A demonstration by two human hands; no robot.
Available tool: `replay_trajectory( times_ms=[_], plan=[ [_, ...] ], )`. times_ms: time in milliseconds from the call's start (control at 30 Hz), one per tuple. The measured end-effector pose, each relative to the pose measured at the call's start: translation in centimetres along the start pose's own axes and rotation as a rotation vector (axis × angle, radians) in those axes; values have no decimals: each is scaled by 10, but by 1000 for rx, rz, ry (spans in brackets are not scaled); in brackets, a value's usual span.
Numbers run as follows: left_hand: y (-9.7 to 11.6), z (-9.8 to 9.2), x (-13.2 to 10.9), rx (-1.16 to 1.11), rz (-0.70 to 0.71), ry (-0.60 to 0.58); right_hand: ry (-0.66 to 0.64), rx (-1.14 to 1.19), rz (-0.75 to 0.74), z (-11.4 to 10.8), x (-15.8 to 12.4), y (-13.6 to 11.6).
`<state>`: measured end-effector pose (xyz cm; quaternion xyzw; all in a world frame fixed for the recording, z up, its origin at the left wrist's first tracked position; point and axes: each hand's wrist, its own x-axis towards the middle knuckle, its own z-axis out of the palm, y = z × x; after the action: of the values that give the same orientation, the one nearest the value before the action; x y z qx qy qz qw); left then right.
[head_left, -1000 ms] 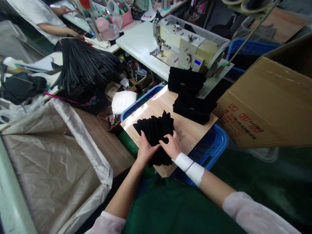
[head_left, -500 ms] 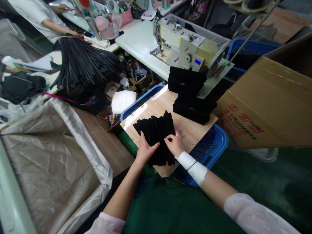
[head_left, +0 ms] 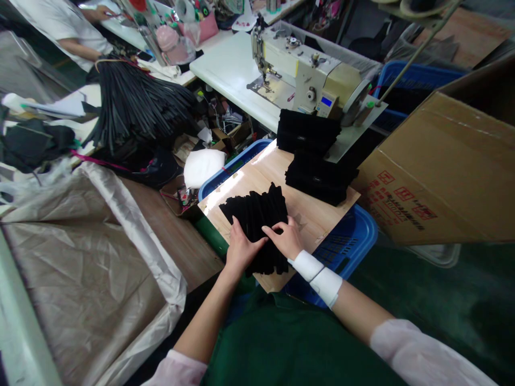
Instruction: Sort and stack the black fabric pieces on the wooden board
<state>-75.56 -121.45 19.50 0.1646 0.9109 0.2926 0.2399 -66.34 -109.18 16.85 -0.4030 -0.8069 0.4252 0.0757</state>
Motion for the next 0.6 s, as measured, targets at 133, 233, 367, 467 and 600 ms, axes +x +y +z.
replay_trajectory(
  times_ms=[133,233,367,467,600],
  plan=[
    [-4,1,1,-23,-2,-9,-5,-15,-7,2,-2,-2],
    [-9,1,3,-31,9,-9,15,-17,-19,1,0,1],
    [-16,0,7,-71,-11,-7,7,-44,29,-3,3,5],
    [-21,-1,10,-121,-28,-3,36,-20,26,-6,5,11],
    [-24,-2,11,-140,-4,8,46,1,-85,-4,4,15]
  ],
)
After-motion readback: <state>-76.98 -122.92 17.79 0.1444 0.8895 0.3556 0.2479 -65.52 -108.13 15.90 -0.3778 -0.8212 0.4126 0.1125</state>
